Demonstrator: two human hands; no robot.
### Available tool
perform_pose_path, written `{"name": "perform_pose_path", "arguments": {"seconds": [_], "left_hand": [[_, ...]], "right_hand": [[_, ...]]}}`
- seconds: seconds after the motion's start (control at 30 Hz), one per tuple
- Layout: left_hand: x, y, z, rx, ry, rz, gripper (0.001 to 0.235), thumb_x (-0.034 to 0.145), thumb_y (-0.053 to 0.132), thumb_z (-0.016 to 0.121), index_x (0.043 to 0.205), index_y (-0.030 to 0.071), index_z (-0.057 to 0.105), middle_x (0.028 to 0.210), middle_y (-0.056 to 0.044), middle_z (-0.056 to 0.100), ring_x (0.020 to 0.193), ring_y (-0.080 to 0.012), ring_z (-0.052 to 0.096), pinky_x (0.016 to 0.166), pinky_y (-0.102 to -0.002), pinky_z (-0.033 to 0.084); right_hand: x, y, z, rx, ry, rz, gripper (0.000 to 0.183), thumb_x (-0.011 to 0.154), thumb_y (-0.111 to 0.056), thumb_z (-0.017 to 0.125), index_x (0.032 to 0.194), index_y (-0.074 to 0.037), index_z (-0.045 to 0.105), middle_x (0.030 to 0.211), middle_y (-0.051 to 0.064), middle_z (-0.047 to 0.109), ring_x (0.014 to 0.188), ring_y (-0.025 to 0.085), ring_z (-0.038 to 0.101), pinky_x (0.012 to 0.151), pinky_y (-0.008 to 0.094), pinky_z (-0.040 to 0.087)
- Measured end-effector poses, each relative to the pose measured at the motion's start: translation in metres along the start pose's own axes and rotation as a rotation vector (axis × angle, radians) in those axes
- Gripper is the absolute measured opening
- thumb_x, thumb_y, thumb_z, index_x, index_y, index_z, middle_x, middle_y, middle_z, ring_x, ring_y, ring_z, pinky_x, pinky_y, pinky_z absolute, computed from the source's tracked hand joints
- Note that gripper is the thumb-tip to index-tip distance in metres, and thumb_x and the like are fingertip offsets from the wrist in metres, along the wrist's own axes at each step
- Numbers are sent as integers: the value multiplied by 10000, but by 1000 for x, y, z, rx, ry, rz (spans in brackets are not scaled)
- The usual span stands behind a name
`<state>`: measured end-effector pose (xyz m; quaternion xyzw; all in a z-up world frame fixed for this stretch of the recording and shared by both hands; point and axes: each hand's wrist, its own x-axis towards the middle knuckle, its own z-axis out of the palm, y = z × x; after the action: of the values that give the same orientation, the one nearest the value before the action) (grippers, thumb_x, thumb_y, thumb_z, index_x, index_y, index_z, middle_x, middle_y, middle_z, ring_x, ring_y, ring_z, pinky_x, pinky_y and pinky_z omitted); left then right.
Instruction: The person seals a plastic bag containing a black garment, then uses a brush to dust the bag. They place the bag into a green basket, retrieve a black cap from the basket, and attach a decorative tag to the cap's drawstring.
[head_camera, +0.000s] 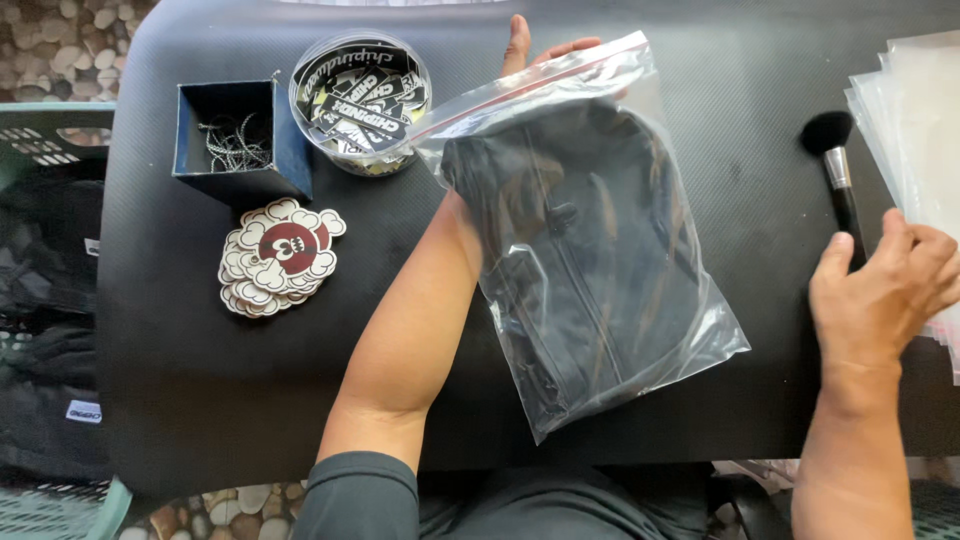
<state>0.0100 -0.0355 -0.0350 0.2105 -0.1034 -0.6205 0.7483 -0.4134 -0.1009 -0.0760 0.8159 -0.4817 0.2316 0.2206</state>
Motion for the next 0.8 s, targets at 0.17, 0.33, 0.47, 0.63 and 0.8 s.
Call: {"name": "perform_pose_path", "arguments": {"seconds": [0.17, 0.33, 0.47, 0.63, 0.8], "left_hand": [[16, 2, -13, -158, -11, -164, 905, 847, 750, 505, 1235, -59, 621, 1186, -365, 664, 987, -609, 676, 815, -667, 570], [16, -2, -13, -143, -159, -186, 900, 881, 737, 455, 1241, -70, 630, 1199, -348, 671, 1020, -561, 684, 869, -637, 565], [15, 1, -15, -124, -342, -198, 900, 925, 719, 391, 1248, -83, 642, 1215, -326, 680, 1061, -499, 693, 938, -598, 557], [14, 2, -20, -108, -522, -200, 908, 970, 700, 327, 1256, -97, 654, 1231, -304, 689, 1103, -437, 701, 1008, -560, 550], [15, -3, -24, 176, -208, -132, 851, 916, 707, 352, 1016, -34, 758, 861, -166, 772, 809, -293, 728, 782, -396, 562]], "right_hand": [[36, -88, -73, 792, -160, -54, 400, 1126, -57, 627, 1479, 120, 561, 1303, 257, 596, 1169, 354, 578, 902, 422, 507], [58, -115, -62, 1214, -647, 228, 729, 948, -180, 645, 1591, -36, 333, 1351, 175, 569, 1164, 211, 574, 1002, 324, 460], [79, -116, -61, 1545, -962, 315, 535, 920, -103, 621, 1438, 7, 544, 1272, 134, 671, 1145, 194, 624, 996, 328, 512], [64, -102, -58, 1605, -976, 377, 423, 883, -77, 677, 1290, 30, 639, 1127, 96, 714, 987, 161, 656, 896, 298, 538], [68, -95, -125, 1467, -700, 455, 189, 875, -90, 694, 1035, -164, 626, 936, -109, 607, 833, 2, 555, 742, 162, 455]]}}
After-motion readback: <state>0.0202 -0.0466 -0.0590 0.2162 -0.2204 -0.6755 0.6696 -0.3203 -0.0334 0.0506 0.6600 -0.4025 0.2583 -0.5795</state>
